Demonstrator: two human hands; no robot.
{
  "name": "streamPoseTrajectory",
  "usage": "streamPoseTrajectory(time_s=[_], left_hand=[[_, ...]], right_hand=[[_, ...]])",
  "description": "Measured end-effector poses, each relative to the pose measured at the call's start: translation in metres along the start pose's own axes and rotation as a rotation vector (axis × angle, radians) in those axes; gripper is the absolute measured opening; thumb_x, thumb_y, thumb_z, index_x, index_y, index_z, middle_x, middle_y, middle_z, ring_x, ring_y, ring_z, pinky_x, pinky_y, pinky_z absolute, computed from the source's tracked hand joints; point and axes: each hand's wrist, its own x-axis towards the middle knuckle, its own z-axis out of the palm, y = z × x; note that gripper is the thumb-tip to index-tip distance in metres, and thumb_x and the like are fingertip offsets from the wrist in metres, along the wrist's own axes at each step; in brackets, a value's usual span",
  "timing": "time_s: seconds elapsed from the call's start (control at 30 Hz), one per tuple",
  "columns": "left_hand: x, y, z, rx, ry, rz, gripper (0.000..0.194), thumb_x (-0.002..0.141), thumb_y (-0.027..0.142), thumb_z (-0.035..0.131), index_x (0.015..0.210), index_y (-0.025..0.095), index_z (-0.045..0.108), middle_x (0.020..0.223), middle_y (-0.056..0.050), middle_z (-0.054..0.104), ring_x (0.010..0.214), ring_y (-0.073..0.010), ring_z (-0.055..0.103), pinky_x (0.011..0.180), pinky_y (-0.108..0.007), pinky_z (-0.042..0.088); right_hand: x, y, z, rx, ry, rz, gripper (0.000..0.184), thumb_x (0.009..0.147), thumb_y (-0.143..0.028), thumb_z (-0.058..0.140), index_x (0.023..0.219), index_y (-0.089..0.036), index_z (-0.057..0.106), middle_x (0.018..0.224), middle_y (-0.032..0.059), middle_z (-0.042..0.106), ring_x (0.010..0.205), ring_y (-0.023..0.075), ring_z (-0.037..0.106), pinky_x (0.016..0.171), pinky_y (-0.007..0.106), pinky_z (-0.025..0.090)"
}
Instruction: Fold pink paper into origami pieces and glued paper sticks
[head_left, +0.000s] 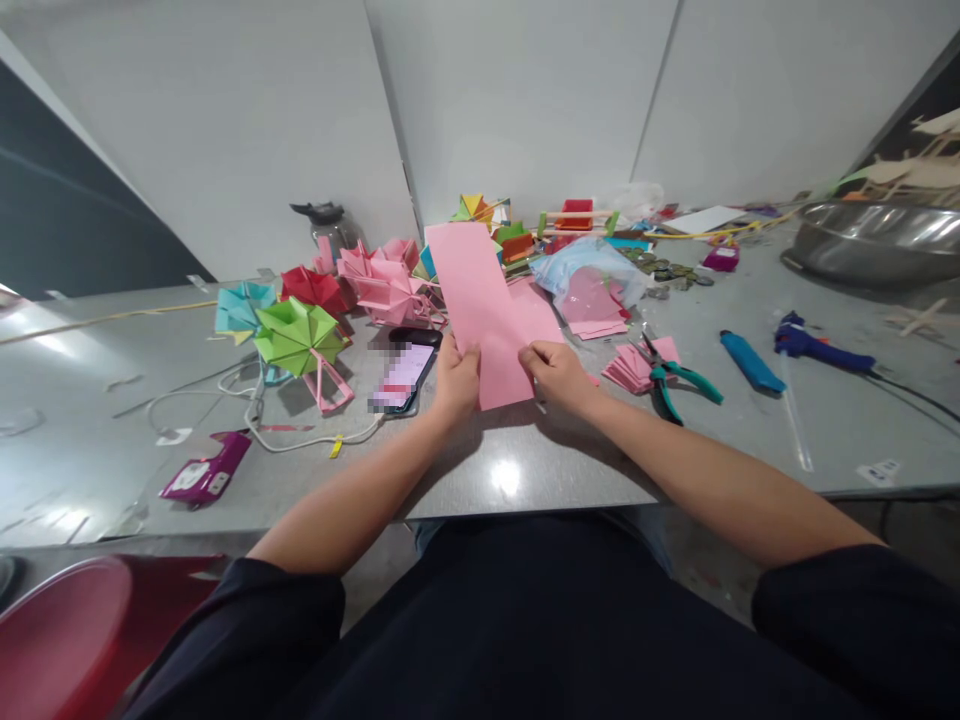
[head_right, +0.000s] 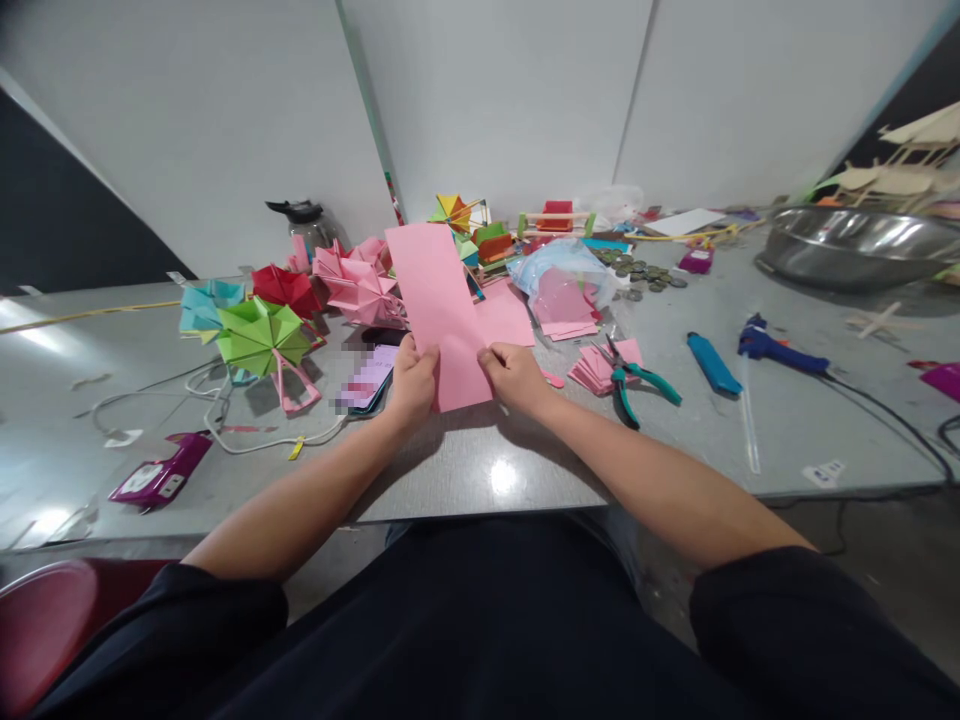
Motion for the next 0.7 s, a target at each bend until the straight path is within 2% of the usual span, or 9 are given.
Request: streamPoseTrajectory(time_s=[0.3,0.7], left_hand=[[-0.004,0.009,0.006,-0.16,-0.073,-0.099,0.018,0.096,0.022,0.062,0.112,0.027,0.057,0.118,-0.005,0.073,0.108,-0.0216,0.071,0.105,-0.043,0.056],[-0.007,0.005,0.008,-0.16,-0.042,-0.216,0.017,0.099,0.024,0.059,0.115,0.029,0.059,0.124,-0.006,0.073,0.116,-0.0238,0.07,0.102,-0.043,0.059]], right_hand=[[0.0,-0.005,-0.002,-0.023,0.07,0.002,0.054,0.097,-0.064,0.051,0.062,-0.026,0.037,0.058,-0.0026,0.037,0.061,0.0156,0.035,0.06,0.034,0.027],[-0.004,-0.01,0.0,0.023,0.073,0.016,0.051,0.094,-0.063,0.055,0.062,-0.025,0.042,0.059,-0.0021,0.039,0.062,0.0156,0.036,0.062,0.034,0.029]])
